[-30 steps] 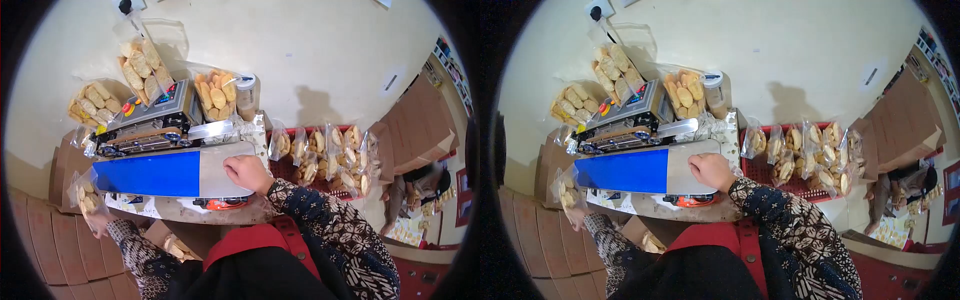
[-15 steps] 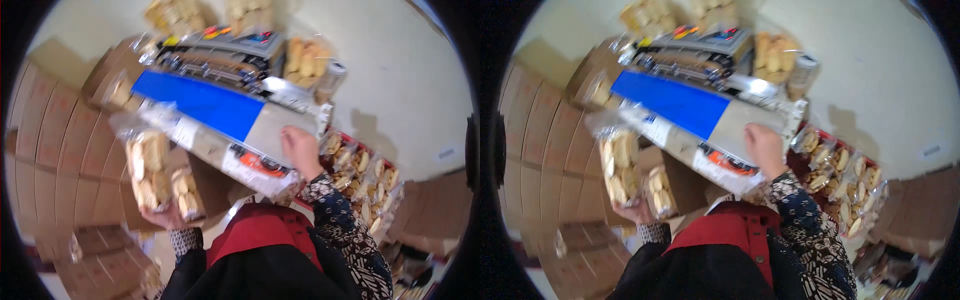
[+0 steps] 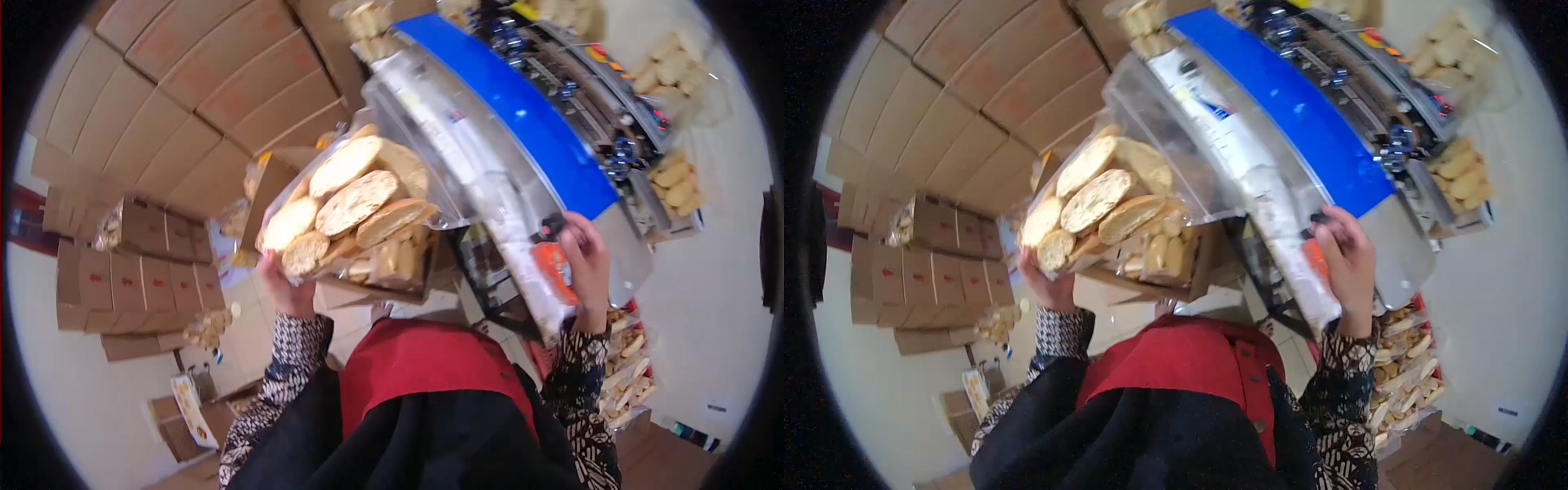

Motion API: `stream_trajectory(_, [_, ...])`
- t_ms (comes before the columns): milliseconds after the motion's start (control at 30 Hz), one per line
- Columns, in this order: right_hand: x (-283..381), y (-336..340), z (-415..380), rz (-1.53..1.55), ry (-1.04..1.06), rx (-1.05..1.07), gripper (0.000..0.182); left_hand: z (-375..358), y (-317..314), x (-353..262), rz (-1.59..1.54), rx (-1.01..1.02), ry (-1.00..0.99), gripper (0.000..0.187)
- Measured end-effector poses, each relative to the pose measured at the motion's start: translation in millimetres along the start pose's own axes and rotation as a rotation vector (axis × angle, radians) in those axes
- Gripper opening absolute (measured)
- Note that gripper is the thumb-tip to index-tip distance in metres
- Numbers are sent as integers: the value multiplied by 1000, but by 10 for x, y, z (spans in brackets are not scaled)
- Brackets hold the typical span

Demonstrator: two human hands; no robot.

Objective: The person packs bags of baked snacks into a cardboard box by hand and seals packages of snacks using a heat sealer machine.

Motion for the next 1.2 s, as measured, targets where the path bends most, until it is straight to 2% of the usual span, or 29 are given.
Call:
stream_trajectory(33, [-4,-390,71,103,-23,104,48,86,180,-137,49,-24,7,64])
stream_trajectory(100, [362,-1291,194,-61,88,378,56,277,326,-502,108,143,-29,66])
stream_trajectory(167, [570,-2080,276,-11,158,526,64,518,682,-730,138,121,-18,65])
stream_trajectory(200, [368,-1976,430,72,54,572,60,648,567,-345,201,107,28,64])
stream_trajectory(233, [362,-2253,526,64,40,589,60,807,726,-383,190,87,34,64])
stream_trajectory(300, [304,-2900,587,142,-208,648,48,1095,1004,-524,159,221,137,59])
stream_trajectory(367, [190,-3293,600,182,-247,686,44,1463,1310,-607,367,136,104,62])
stream_trajectory(400, [83,-3495,554,233,-291,707,43,1620,1649,-644,647,-127,33,61])
stream_trajectory(433, [-25,-3667,489,287,-334,723,43,1727,1884,-608,796,-166,-7,61])
stream_trajectory(500, [-559,-4103,262,206,-484,581,39,1918,2038,-381,1265,-86,90,55])
stream_trajectory(567, [-1232,-4529,-47,135,-703,450,34,1871,1826,20,1335,171,408,51])
stream_trajectory(633, [-2097,-4867,-242,-170,-488,474,36,1749,1841,542,1234,247,861,54])
stream_trajectory(667, [-2556,-4974,-427,-142,-521,429,36,1758,1905,801,1224,343,878,53])
stream_trajectory(700, [-2822,-5020,-562,-115,-552,383,36,1782,2051,1095,1212,440,892,54])
stream_trajectory(733, [-2651,-4971,-611,-91,-650,354,36,1811,2263,1341,1212,452,904,54])
stream_trajectory(767, [-2482,-4911,-596,-97,-661,341,36,1737,2453,1643,952,443,1107,54])
stream_trajectory(800, [-2273,-4873,-563,-191,-550,474,36,1609,2509,1845,676,428,1299,55])
stream_trajectory(833, [-2047,-4812,-529,-288,-438,606,35,1534,2379,1804,666,447,1318,55])
stream_trajectory(867, [-1745,-4710,-439,-305,-328,627,32,1448,2148,1616,790,477,1342,55])
stream_trajectory(900, [-1528,-4533,-377,-351,-219,496,28,1408,2016,1531,914,508,1358,54])
stream_trajectory(933, [-1370,-4346,-331,-393,-105,370,25,1446,2283,1928,804,708,1232,56])
stream_trajectory(967, [-1106,-4121,-246,-672,294,265,29,1451,2346,2042,797,722,1237,56])
stream_trajectory(1000, [-1046,-3872,-212,-813,339,279,39,1462,2407,2103,980,797,1194,58])
stream_trajectory(1033, [-998,-3644,-187,-1063,266,210,50,1485,2439,2113,1167,863,1137,60])
stream_trajectory(1067, [-952,-3458,-191,-1307,189,136,61,1438,2259,1906,1129,840,1245,64])
stream_trajectory(1100, [-992,-3393,-213,-1303,197,131,61,1451,2285,1898,1133,837,1237,64])
stream_trajectory(1167, [-1345,-3060,-281,-1426,-324,119,87,1718,2372,1758,1231,468,1020,71])
stream_trajectory(1200, [-1427,-2936,-304,-1195,-452,127,98,1871,2442,1618,1401,189,886,80])
Point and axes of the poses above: each hand's wrist, its own z-axis towards the middle knuckle, its own y-axis out of the back of the hand, x = y × z, the point moved 7 cm from there along z, towards the middle knuckle, and after that the axes turned 9 degrees about y, right-handed, at the moved point
